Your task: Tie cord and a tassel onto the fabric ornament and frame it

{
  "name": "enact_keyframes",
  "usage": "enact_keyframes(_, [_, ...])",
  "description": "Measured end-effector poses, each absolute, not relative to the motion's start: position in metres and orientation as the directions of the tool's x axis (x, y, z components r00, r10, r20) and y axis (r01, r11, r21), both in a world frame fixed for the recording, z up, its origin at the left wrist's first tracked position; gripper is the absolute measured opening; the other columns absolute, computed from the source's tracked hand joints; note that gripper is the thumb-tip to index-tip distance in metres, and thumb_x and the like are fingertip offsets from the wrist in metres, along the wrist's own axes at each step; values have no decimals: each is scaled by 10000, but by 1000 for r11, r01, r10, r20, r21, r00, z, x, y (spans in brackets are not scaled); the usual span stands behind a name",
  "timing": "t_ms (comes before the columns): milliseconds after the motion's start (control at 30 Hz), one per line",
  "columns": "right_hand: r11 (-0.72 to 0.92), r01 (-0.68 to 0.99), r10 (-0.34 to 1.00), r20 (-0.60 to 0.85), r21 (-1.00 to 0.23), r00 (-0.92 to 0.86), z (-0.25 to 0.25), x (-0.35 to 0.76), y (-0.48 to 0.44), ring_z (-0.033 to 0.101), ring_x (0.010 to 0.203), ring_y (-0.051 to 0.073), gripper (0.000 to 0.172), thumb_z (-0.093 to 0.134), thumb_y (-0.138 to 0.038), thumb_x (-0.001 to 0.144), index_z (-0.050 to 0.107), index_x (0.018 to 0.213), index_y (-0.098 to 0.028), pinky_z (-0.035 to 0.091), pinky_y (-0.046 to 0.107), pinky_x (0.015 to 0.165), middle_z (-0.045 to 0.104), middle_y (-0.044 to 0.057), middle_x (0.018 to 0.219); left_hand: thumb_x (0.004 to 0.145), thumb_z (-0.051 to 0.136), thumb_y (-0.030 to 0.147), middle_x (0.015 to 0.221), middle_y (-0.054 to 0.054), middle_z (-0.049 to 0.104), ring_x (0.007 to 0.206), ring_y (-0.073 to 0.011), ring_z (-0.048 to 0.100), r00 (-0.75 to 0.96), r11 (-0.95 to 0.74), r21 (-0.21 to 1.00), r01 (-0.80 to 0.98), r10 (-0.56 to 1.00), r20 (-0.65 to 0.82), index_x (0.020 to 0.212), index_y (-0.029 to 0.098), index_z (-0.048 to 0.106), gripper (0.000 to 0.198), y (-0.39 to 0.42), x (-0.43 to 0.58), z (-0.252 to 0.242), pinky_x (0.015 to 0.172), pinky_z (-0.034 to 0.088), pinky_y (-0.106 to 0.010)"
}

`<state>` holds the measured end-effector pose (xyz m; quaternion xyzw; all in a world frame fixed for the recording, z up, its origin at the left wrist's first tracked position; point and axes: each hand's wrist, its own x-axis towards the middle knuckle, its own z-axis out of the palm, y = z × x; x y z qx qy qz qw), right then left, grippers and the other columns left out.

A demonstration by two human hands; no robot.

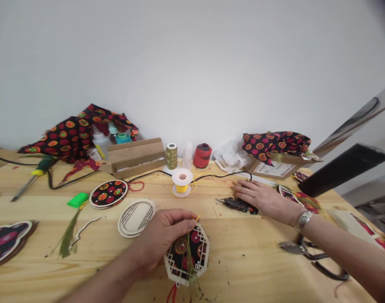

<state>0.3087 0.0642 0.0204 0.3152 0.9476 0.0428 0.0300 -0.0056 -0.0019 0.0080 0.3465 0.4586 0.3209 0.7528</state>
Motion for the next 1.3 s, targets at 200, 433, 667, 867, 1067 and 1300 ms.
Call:
enact_keyframes(200, [770, 620, 637, 127, -152, -760, 24, 299, 50, 290, 1338, 201, 511, 342, -31, 868, 351, 1352, -196, 294, 447, 1082, 393, 113, 1414, 674, 745, 302, 633, -2, 730, 509, -112, 633, 386, 544, 821, -171, 804, -452, 824, 153, 684, 220, -3, -6, 8, 489, 498, -198])
enact_keyframes(433, [477, 596, 869, 448, -646, -210, 23, 256, 31, 545, 1029, 247, 407, 482, -201, 824, 397, 1221, -219, 466, 426, 870, 542, 106, 1116, 689, 731, 323, 641, -7, 726, 499, -110, 622, 386, 527, 832, -176, 814, -434, 794, 143, 680, 214, -2, -6, 8, 481, 489, -200])
enact_keyframes(667, [336, 210, 929, 360, -918, 88, 19, 202, 26, 521, 620, 137, 184, 572, -231, 738, 502, 908, -214, 456, 273, 560, 540, 5, 782, 698, 720, 331, 671, 0, 729, 537, -118, 628, 331, 480, 862, -161, 849, -411, 836, 162, 692, 220, -1, -7, 8, 504, 490, -206])
enact_keyframes(867, [142, 284, 990, 131, -948, -58, 28, 184, 11, 479, 536, 121, 141, 624, -314, 735, 612, 793, -187, 411, 245, 497, 556, -6, 648, 692, 717, 335, 684, 2, 728, 551, -126, 626, 319, 448, 888, -105, 861, -396, 840, 173, 708, 219, -1, -7, 9, 522, 481, -213])
enact_keyframes(1067, [218, 359, 974, 179, -907, -138, 21, 180, 10, 540, 667, 138, 175, 685, -223, 699, 656, 871, -228, 445, 252, 623, 635, -2, 812, 696, 713, 339, 710, -5, 733, 564, -144, 642, 344, 472, 876, -104, 843, -413, 908, 180, 709, 265, -2, -6, 5, 540, 509, -240])
enact_keyframes(1300, [208, 351, 972, 153, -913, -180, 12, 182, 8, 539, 638, 124, 90, 676, -243, 726, 641, 801, -209, 435, 240, 601, 622, -13, 765, 718, 691, 344, 674, 10, 722, 519, -122, 620, 373, 472, 881, -29, 823, -429, 886, 197, 721, 226, -3, -4, 7, 510, 492, -218])
